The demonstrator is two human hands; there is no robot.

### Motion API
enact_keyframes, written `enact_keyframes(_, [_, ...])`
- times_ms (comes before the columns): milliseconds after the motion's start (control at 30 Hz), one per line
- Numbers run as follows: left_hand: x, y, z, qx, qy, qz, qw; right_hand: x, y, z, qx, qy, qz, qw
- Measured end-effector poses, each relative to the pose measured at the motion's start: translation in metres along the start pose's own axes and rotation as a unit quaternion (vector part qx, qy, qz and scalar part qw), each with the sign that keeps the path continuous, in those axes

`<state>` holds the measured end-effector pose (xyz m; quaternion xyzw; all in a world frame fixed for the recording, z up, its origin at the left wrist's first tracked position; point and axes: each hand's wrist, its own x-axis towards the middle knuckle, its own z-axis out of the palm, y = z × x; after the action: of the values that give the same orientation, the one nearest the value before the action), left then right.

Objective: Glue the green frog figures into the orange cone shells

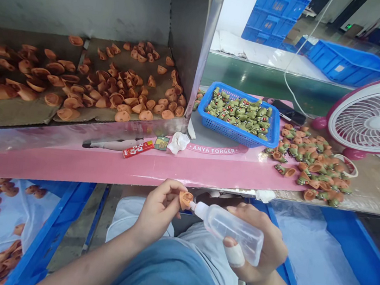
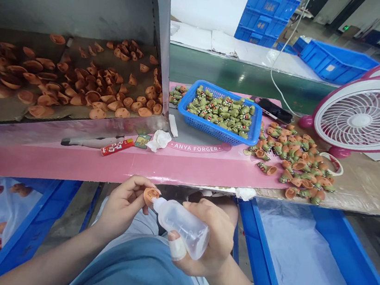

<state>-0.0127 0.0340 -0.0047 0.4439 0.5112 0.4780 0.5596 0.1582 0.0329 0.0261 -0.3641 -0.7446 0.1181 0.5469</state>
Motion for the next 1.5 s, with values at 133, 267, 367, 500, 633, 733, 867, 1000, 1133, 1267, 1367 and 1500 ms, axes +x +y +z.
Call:
enact_keyframes(133, [0.001,0.000,0.001,0.001,-0.001,-0.004,1.000,0.001,-0.001,-0.001,-0.001,-0.006,0.012,1.000])
enact_keyframes(267, [0.002,-0.001,0.001,0.002,0.000,-0.005,1.000,0.002,-0.002,-0.001,0.000,-0.005,0.014,1.000])
enact_keyframes(367, [0.002,-0.001,0.001,-0.001,0.001,-0.005,1.000,0.002,-0.001,-0.001,0.009,-0.002,0.007,1.000])
enact_keyframes(500, [0.002,-0.002,0.001,-0.003,0.005,-0.007,1.000,0.000,0.001,-0.001,0.017,-0.010,0.015,1.000])
enact_keyframes(633, [0.003,-0.002,0.000,-0.002,0.010,-0.008,1.000,0.000,0.003,-0.005,0.032,-0.025,0.030,0.999])
enact_keyframes(733, [0.004,-0.001,-0.001,-0.001,0.013,-0.004,1.000,0.002,0.005,-0.008,0.040,-0.034,0.050,0.997])
enact_keyframes(867, [0.005,-0.001,0.000,-0.011,0.010,0.000,1.000,0.004,0.006,-0.010,0.032,-0.008,0.055,0.998])
enact_keyframes(1000, [0.005,-0.004,0.001,-0.023,0.009,0.002,1.000,0.005,0.005,-0.006,0.038,-0.022,0.057,0.997])
enact_keyframes(1133, [0.005,-0.005,0.000,-0.016,0.011,0.005,1.000,0.005,0.006,-0.004,0.033,-0.029,0.048,0.998])
enact_keyframes(1267, [0.006,-0.003,-0.001,-0.008,0.015,0.000,1.000,0.003,0.008,-0.006,0.043,-0.033,0.052,0.997])
enact_keyframes(1367, [0.006,-0.003,0.000,-0.008,0.014,-0.004,1.000,0.002,0.009,-0.005,0.052,-0.038,0.056,0.996])
enact_keyframes(1500, [0.006,-0.004,0.002,-0.014,0.010,-0.011,1.000,0.003,0.008,-0.002,0.043,-0.030,0.067,0.996])
